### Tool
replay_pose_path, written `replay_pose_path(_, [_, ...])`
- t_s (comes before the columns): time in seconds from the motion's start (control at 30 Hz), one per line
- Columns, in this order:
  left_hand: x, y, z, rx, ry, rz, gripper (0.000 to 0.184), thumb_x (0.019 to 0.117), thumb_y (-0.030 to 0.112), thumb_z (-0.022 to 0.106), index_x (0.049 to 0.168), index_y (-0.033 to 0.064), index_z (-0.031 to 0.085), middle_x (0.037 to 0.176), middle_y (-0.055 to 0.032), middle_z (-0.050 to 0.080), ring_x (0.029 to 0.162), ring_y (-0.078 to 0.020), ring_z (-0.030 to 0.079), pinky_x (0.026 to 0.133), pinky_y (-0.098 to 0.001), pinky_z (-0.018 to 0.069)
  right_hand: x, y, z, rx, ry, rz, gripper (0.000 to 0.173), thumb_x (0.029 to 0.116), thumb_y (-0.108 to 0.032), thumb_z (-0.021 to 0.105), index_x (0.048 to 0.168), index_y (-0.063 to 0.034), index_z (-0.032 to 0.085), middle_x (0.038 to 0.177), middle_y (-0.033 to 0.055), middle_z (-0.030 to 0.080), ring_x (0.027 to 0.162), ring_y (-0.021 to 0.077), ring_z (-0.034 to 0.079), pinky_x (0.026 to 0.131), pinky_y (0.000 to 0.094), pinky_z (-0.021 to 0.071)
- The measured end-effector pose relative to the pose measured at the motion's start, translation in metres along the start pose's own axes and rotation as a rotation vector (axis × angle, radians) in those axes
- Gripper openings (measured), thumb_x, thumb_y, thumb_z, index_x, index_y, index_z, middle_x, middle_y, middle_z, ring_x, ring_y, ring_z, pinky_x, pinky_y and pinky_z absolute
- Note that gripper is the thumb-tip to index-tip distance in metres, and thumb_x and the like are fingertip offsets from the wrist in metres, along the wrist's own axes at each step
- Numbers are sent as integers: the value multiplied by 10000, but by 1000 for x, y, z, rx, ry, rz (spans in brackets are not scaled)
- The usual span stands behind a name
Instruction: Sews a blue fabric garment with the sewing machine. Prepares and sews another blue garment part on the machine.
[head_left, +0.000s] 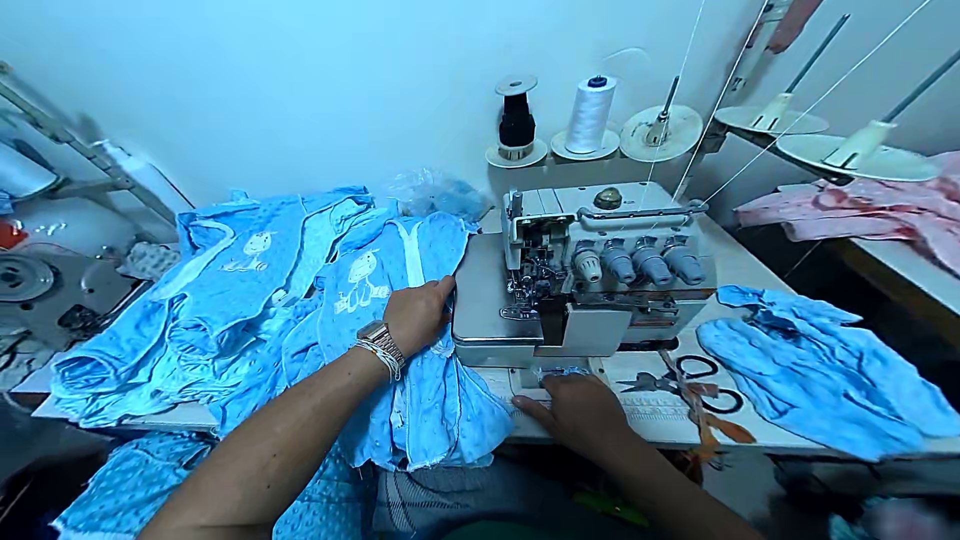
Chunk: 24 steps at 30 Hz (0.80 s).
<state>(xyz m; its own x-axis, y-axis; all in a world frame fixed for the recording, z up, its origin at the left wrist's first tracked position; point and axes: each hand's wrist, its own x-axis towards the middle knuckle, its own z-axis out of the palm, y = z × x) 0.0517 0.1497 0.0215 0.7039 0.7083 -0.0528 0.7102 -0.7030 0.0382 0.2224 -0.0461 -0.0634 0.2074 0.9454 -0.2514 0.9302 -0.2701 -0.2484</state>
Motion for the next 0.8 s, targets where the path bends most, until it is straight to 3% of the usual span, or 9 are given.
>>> replay_pose_path(0.13, [17, -5, -1, 88, -9, 52, 230, 1030, 156, 539, 1155, 65, 710, 1118, -174, 692, 953, -383, 701, 755, -584, 539, 35, -13, -39, -66, -486, 89, 1038, 880, -883, 343, 1124, 60, 700, 1210, 276, 667, 1207, 444, 611, 987, 658, 448])
replay_pose_path(0.33, [46, -57, -54, -249, 308, 429, 139, 969, 44, 618, 995, -47, 719, 1045, -216, 653, 948, -341, 651, 841, -538, 534, 42, -7, -48, 14, -559, 37, 1041, 880, -875, 375, 1183, 67, 694, 1249, 298, 651, 1240, 460, 589, 1020, 697, 409])
replay_pose_path(0.43, [62, -80, -72, -669, 467, 495, 175, 944, 49, 538, 1003, -44, 675, 1131, -114, 653, 989, -124, 623, 864, -312, 533, 8, -13, -32, 36, -279, -27, 901, 982, -743, 376, 1218, 82, 649, 1224, 295, 657, 1235, 476, 585, 1043, 657, 413])
replay_pose_path(0.5, [74, -78, -74, -968, 546, 430, 166, 988, 25, 480, 1002, 44, 644, 1000, 40, 719, 823, 19, 651, 745, -185, 552, -18, -8, -11, 112, -3, -195, 606, 1056, -486, 474, 1250, 64, 640, 1246, 258, 660, 1248, 442, 579, 1070, 609, 403])
replay_pose_path(0.6, [92, -55, -71, -1005, 683, 180, 131, 1028, 26, 426, 1022, 54, 553, 808, 149, 576, 722, 143, 547, 699, -68, 478, -40, 26, 15, 79, 822, -446, 278, 980, -289, 563, 1000, -84, 750, 987, 70, 758, 938, 240, 722, 849, 426, 570])
replay_pose_path(0.67, [104, -29, -61, -690, 623, -80, 221, 1067, 105, 466, 1172, -79, 526, 920, -60, 553, 801, 15, 526, 749, -157, 464, -52, 65, -2, 25, 1138, -315, 259, 980, -244, 542, 934, -93, 747, 886, 59, 749, 827, 210, 714, 759, 391, 577])
replay_pose_path(0.7, [112, -19, -49, -522, 519, -144, 309, 1066, 130, 489, 1262, -108, 520, 1088, -220, 617, 965, -189, 595, 878, -353, 497, -60, 89, -16, -11, 1169, -169, 249, 977, -224, 545, 924, -65, 730, 866, 98, 734, 805, 254, 711, 723, 429, 581])
replay_pose_path(0.77, [129, -9, -16, -235, 316, -83, 340, 1030, 120, 578, 1276, -114, 577, 1250, -378, 602, 1199, -545, 577, 991, -725, 425, -78, 137, -51, 23, 1007, 206, 264, 978, -154, 603, 1071, 58, 730, 1032, 260, 719, 977, 450, 695, 832, 604, 551])
replay_pose_path(0.8, [127, 2, -12, -142, 215, -45, 330, 1025, 102, 592, 1281, -105, 611, 1293, -384, 584, 1259, -583, 517, 1012, -759, 355, -85, 161, -69, 94, 915, 370, 288, 981, -140, 622, 1160, 72, 700, 1136, 305, 680, 1089, 512, 638, 903, 663, 500])
